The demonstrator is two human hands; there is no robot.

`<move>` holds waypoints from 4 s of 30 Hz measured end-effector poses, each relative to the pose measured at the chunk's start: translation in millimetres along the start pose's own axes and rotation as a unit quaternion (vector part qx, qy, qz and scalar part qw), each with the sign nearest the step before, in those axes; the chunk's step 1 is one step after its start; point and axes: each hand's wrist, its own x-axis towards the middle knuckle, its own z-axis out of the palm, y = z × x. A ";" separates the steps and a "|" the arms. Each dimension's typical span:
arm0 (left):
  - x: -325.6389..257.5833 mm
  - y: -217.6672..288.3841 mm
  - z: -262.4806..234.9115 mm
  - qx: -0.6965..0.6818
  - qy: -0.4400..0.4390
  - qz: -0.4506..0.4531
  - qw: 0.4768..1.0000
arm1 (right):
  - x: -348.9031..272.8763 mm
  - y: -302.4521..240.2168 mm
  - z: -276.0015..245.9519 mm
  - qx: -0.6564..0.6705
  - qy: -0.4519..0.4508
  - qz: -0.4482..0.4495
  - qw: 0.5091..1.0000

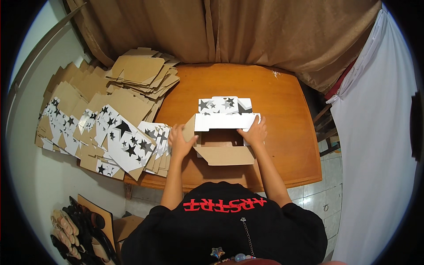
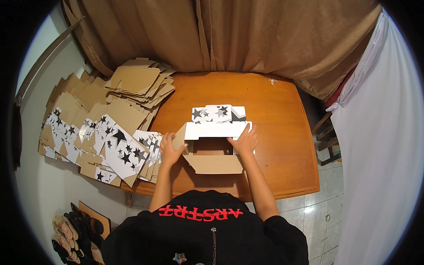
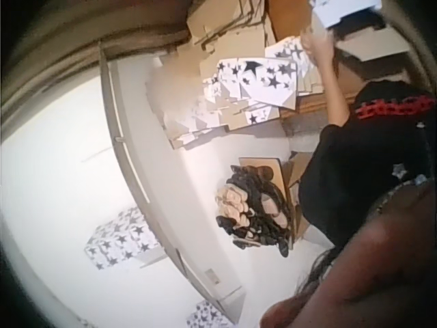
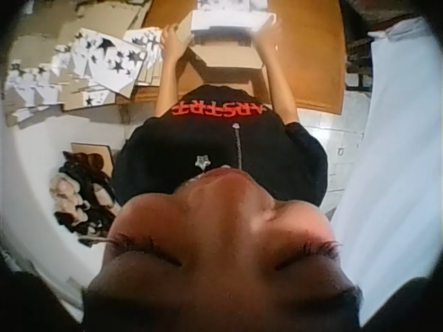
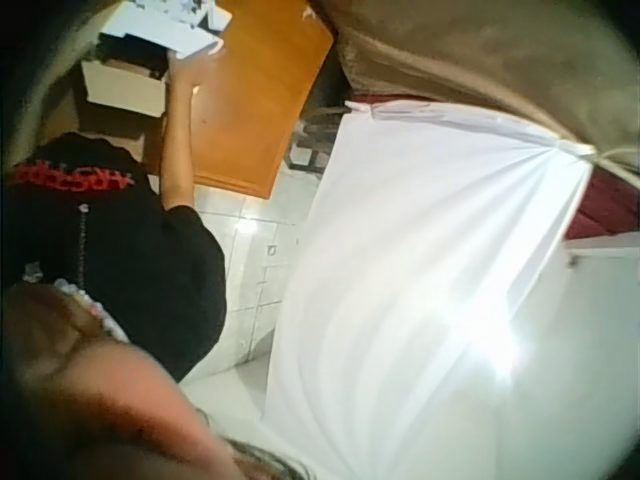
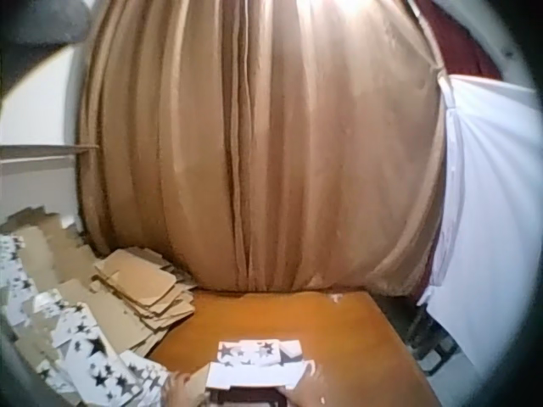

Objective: Folding cardboard sheets into shoeboxes and placing them on a shelf.

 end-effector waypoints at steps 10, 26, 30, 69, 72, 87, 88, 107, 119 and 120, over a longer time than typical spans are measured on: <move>-6.6 46.9 -18.5 -0.348 0.076 0.049 0.933 | -1.5 6.6 5.2 0.007 -0.006 -0.014 1.000; 2.3 32.2 9.9 -0.017 -0.171 0.298 0.939 | -3.5 4.4 10.7 -0.036 0.003 -0.024 0.999; 4.9 35.8 9.1 0.013 -0.190 0.311 0.931 | -3.5 5.3 12.6 -0.039 0.008 -0.023 0.999; 11.8 59.0 51.5 -0.033 -0.033 0.011 0.999 | 18.1 23.8 21.1 0.037 -0.118 -0.002 0.992; 14.6 59.7 49.2 -0.027 -0.059 -0.008 0.998 | 14.4 17.2 17.4 0.026 -0.123 0.021 0.992; 16.9 40.2 39.7 -0.099 -0.089 0.069 0.989 | 9.7 13.3 14.3 -0.007 -0.105 0.014 0.994; 15.3 35.2 36.4 -0.147 -0.087 0.090 0.981 | 8.9 10.7 11.6 -0.010 -0.099 0.017 0.995; -5.1 -2.1 31.5 -0.268 -0.154 0.040 0.950 | -27.9 -53.2 40.0 0.056 -0.048 -0.366 0.928; -18.8 -29.6 58.1 -0.247 -0.176 -0.018 0.953 | 35.0 -104.3 41.2 0.032 -0.200 -0.363 0.910; -16.8 -26.6 59.7 -0.261 -0.147 0.001 0.954 | 39.6 -106.8 38.9 0.032 -0.197 -0.364 0.910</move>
